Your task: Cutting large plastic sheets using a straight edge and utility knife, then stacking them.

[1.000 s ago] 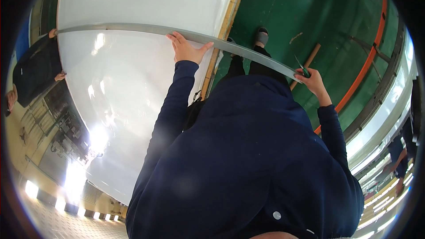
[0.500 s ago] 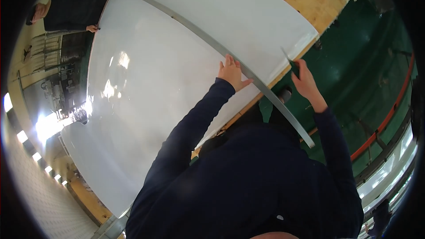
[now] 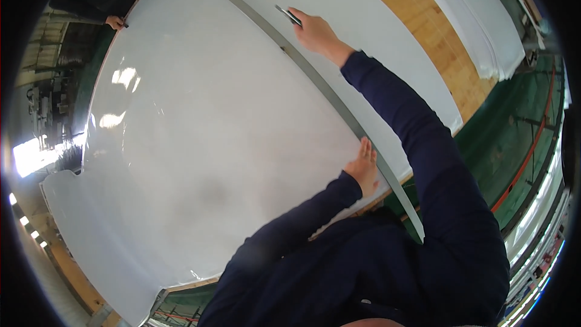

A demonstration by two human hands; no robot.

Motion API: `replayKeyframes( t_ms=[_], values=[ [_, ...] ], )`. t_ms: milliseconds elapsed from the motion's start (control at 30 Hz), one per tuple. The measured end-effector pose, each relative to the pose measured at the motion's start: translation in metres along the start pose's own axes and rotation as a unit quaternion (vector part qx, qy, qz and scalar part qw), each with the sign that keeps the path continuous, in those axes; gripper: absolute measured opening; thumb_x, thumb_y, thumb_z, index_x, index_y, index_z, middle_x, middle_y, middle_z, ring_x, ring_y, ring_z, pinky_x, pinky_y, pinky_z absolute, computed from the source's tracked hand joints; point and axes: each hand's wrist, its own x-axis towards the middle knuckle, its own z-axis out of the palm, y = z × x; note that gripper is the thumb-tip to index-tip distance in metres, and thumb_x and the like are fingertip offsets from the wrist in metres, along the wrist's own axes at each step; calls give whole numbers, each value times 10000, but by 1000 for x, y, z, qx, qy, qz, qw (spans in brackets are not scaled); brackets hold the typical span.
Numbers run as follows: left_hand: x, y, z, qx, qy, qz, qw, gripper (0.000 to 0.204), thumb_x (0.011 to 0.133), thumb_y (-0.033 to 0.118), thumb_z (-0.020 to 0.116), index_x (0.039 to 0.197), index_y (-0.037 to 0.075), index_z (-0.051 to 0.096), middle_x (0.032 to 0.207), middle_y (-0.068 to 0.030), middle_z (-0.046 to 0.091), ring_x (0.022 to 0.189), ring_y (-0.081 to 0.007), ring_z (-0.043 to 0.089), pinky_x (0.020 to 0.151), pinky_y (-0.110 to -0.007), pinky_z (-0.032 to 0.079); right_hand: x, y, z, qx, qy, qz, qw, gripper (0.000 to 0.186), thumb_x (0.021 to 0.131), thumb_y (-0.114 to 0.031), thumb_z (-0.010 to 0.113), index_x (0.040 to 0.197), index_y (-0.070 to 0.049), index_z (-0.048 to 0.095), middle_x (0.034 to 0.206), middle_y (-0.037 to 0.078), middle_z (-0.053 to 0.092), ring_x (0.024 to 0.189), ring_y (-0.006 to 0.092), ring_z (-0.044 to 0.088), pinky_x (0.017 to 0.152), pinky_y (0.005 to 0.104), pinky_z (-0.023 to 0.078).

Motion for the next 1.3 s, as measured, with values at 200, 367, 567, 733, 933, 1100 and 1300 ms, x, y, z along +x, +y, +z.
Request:
replayKeyframes(
  t_ms=[200, 367, 567, 733, 933, 1100, 1300],
  values=[
    [4, 9, 24, 32, 127, -32, 991, 752, 877, 361, 570, 1423, -142, 450, 1533, -362, 350, 1475, -524, 240, 1227, -559, 135, 143, -31, 77, -87, 36, -52, 994, 459, 973, -192, 503, 1429, -191, 557, 943, 173, 735, 858, 378, 695, 781, 498, 555],
    [14, 9, 52, 59, 124, -8, 991, 647, 874, 218, 557, 1419, -123, 478, 1540, -322, 376, 1472, -517, 261, 1251, -567, 120, 208, -40, 115, -124, 42, -80, 988, 468, 991, -215, 466, 1453, -212, 541, 988, 165, 744, 909, 362, 702, 837, 489, 555],
    [20, 18, 67, 121, 104, -29, 987, 589, 854, 57, 578, 1420, -87, 506, 1559, -261, 395, 1478, -473, 290, 1250, -544, 186, 245, -46, 130, -65, -6, -45, 997, 406, 952, -130, 485, 1321, -44, 632, 1134, 254, 701, 1060, 388, 676, 925, 461, 539],
    [25, 16, 73, 151, 105, 51, 982, 641, 796, -5, 634, 1423, -70, 516, 1552, -241, 419, 1462, -458, 336, 1248, -553, 199, 263, -48, 142, -63, 19, -79, 995, 394, 951, -140, 451, 1276, -53, 655, 1176, 256, 683, 1105, 417, 648, 970, 479, 515],
    [18, 15, 61, 224, 87, 37, 970, 737, 714, -20, 711, 1426, -55, 521, 1529, -235, 453, 1447, -461, 359, 1245, -598, 167, 284, -43, 148, -102, -23, -89, 990, 329, 928, -149, 492, 1101, 14, 720, 1086, 297, 689, 1038, 436, 673, 924, 487, 533],
    [17, 10, 51, 174, 76, 38, 981, 738, 719, -9, 723, 1427, -52, 521, 1534, -226, 451, 1448, -467, 352, 1248, -604, 145, 301, -53, 149, -136, -53, -49, 988, 293, 906, -123, 535, 1042, 75, 702, 1071, 334, 676, 1033, 441, 678, 902, 484, 549],
    [17, 17, 55, 118, 76, -24, 990, 708, 740, 4, 718, 1421, -44, 533, 1552, -239, 420, 1465, -489, 303, 1242, -600, 145, 271, -55, 138, -187, -87, -36, 978, 313, 917, -124, 536, 1104, 77, 688, 1146, 327, 665, 1086, 435, 662, 941, 470, 537]
  ],
)
